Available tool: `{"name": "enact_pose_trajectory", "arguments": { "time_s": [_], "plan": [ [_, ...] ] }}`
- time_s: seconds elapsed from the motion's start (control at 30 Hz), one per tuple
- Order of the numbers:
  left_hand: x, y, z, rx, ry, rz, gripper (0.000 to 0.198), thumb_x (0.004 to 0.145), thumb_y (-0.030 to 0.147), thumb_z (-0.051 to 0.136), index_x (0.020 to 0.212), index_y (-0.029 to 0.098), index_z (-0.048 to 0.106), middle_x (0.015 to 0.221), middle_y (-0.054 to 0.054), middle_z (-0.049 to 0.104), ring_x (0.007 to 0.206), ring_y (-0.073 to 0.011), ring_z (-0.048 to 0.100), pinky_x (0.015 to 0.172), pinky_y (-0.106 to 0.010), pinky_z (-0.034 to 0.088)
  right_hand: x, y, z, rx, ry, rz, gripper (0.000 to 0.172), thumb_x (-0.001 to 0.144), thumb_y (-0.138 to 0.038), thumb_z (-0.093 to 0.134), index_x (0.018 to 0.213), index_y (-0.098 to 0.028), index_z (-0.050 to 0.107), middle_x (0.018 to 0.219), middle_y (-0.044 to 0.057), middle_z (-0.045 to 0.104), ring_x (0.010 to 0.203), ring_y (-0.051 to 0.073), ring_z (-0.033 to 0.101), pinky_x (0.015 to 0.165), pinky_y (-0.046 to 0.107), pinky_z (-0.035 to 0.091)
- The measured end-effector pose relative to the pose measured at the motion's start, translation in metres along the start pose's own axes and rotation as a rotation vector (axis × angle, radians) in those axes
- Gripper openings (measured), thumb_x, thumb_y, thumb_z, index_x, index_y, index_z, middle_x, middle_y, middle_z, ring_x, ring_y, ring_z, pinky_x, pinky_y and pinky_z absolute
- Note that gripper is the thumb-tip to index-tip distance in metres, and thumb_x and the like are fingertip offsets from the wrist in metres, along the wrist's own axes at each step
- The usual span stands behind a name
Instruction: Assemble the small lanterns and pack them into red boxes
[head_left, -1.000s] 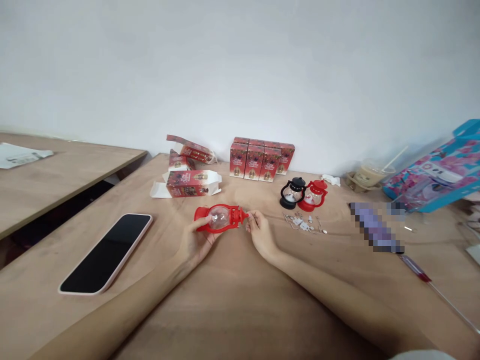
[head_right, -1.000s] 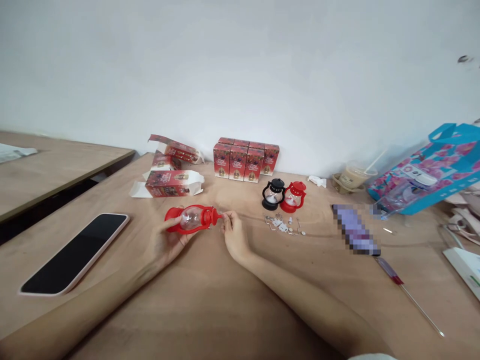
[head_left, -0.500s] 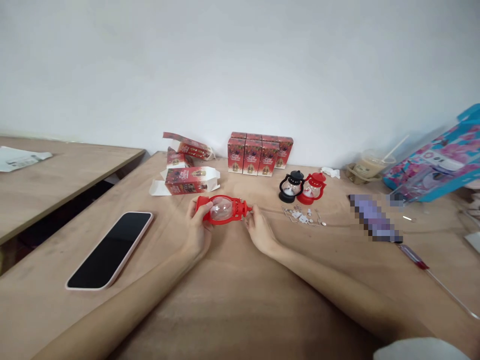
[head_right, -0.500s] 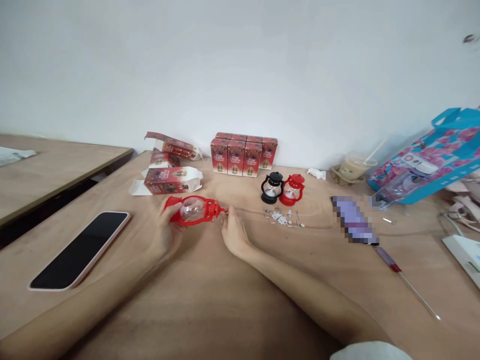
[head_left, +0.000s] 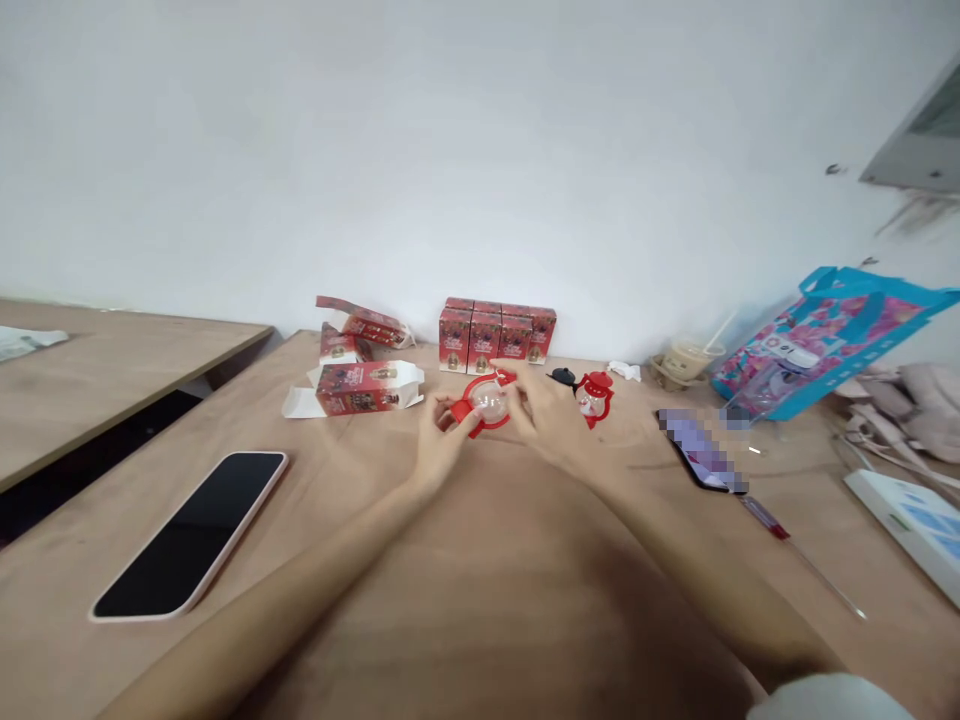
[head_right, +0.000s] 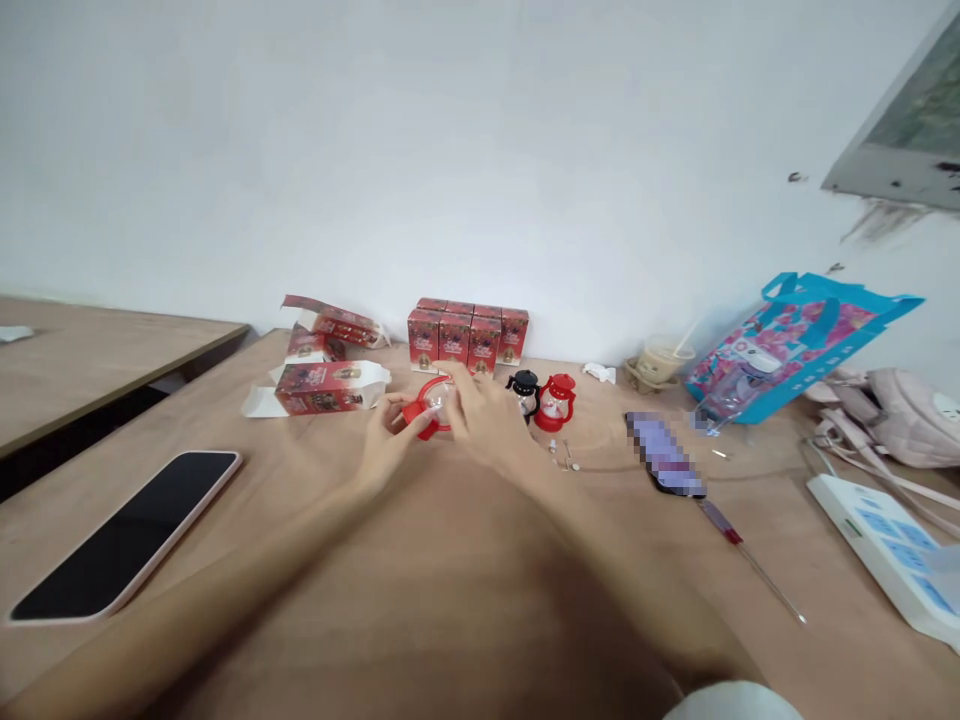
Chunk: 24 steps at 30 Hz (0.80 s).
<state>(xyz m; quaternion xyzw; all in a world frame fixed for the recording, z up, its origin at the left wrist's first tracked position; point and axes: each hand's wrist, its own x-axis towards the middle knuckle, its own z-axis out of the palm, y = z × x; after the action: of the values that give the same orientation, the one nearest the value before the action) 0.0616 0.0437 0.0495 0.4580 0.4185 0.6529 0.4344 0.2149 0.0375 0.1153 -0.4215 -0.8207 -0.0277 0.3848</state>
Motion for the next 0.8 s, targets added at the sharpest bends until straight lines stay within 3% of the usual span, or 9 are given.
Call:
{"name": "enact_pose_trajectory", "arguments": {
  "time_s": [0.13, 0.23, 0.3, 0.37, 0.47, 0.6, 0.73, 0.8],
  "plan": [
    [-0.004, -0.002, 0.016, -0.136, 0.018, -0.113, 0.043, 0.057, 0.038, 0.075, 0.086, 0.020, 0.047, 0.090, -0.001, 0.059, 0.076, -0.0126, 0.059, 0.061, -0.022, 0.049, -0.014, 0.004, 0.008, 0.065, 0.325, -0.102, 0.036, 0.088, -0.015, 0.039, 0.123, -0.022, 0.048, 0.102, 0.008, 0.063, 0.091, 0.019, 0.060, 0.079, 0.032, 0.049],
    [-0.009, -0.001, 0.016, -0.205, 0.054, -0.163, 0.046, 0.055, 0.038, 0.077, 0.086, 0.021, 0.047, 0.089, 0.001, 0.058, 0.072, -0.0113, 0.059, 0.056, -0.019, 0.047, -0.018, 0.014, 0.009, 0.186, 0.477, 0.067, 0.042, 0.088, -0.023, 0.046, 0.130, -0.026, 0.039, 0.125, 0.010, 0.050, 0.102, 0.019, 0.056, 0.086, 0.036, 0.049],
    [-0.012, -0.001, 0.014, -0.195, 0.035, -0.150, 0.046, 0.055, 0.037, 0.078, 0.085, 0.021, 0.047, 0.089, 0.001, 0.057, 0.073, -0.0110, 0.058, 0.057, -0.019, 0.047, -0.017, 0.018, 0.009, 0.330, 0.369, 0.249, 0.053, 0.086, -0.033, 0.053, 0.135, -0.028, 0.032, 0.131, 0.010, 0.044, 0.105, 0.019, 0.055, 0.088, 0.038, 0.049],
    [-0.014, -0.001, 0.013, -0.147, -0.012, -0.111, 0.044, 0.057, 0.036, 0.077, 0.085, 0.021, 0.047, 0.089, 0.001, 0.057, 0.074, -0.0105, 0.058, 0.060, -0.019, 0.047, -0.015, 0.021, 0.011, 0.521, 0.149, 0.373, 0.061, 0.083, -0.040, 0.057, 0.136, -0.028, 0.029, 0.131, 0.010, 0.045, 0.107, 0.019, 0.056, 0.088, 0.037, 0.050],
    [-0.012, -0.004, 0.011, -0.072, -0.121, -0.082, 0.040, 0.058, 0.033, 0.077, 0.083, 0.020, 0.048, 0.087, 0.002, 0.057, 0.076, -0.0110, 0.058, 0.066, -0.021, 0.048, -0.016, 0.026, 0.018, 0.698, -0.034, 0.408, 0.065, 0.076, -0.043, 0.064, 0.131, -0.026, 0.036, 0.130, 0.009, 0.049, 0.112, 0.020, 0.055, 0.092, 0.036, 0.048],
    [0.012, -0.004, -0.005, 0.090, -0.303, -0.069, 0.036, 0.059, 0.027, 0.073, 0.085, 0.020, 0.049, 0.098, -0.004, 0.061, 0.098, -0.0203, 0.059, 0.084, -0.035, 0.049, -0.029, 0.032, 0.021, 0.516, -0.018, 0.473, 0.071, 0.067, -0.039, 0.073, 0.128, -0.025, 0.041, 0.124, 0.009, 0.056, 0.112, 0.025, 0.056, 0.096, 0.043, 0.043],
    [0.053, 0.011, -0.048, 0.681, -0.244, 0.271, 0.041, 0.061, 0.019, 0.062, 0.101, 0.019, 0.052, 0.113, -0.011, 0.059, 0.113, -0.0296, 0.052, 0.100, -0.049, 0.037, -0.048, 0.034, 0.015, 0.277, -0.095, 0.523, 0.067, 0.070, -0.038, 0.071, 0.129, -0.027, 0.041, 0.115, 0.007, 0.063, 0.103, 0.028, 0.061, 0.088, 0.044, 0.046],
    [0.070, 0.019, -0.073, 0.982, -0.174, 0.388, 0.051, 0.060, 0.018, 0.061, 0.110, 0.017, 0.051, 0.124, -0.015, 0.054, 0.127, -0.0349, 0.040, 0.106, -0.053, 0.028, -0.055, 0.036, 0.013, 0.183, -0.136, 0.492, 0.063, 0.071, -0.036, 0.069, 0.128, -0.027, 0.042, 0.114, 0.007, 0.064, 0.102, 0.029, 0.062, 0.085, 0.042, 0.047]
  ]
}}
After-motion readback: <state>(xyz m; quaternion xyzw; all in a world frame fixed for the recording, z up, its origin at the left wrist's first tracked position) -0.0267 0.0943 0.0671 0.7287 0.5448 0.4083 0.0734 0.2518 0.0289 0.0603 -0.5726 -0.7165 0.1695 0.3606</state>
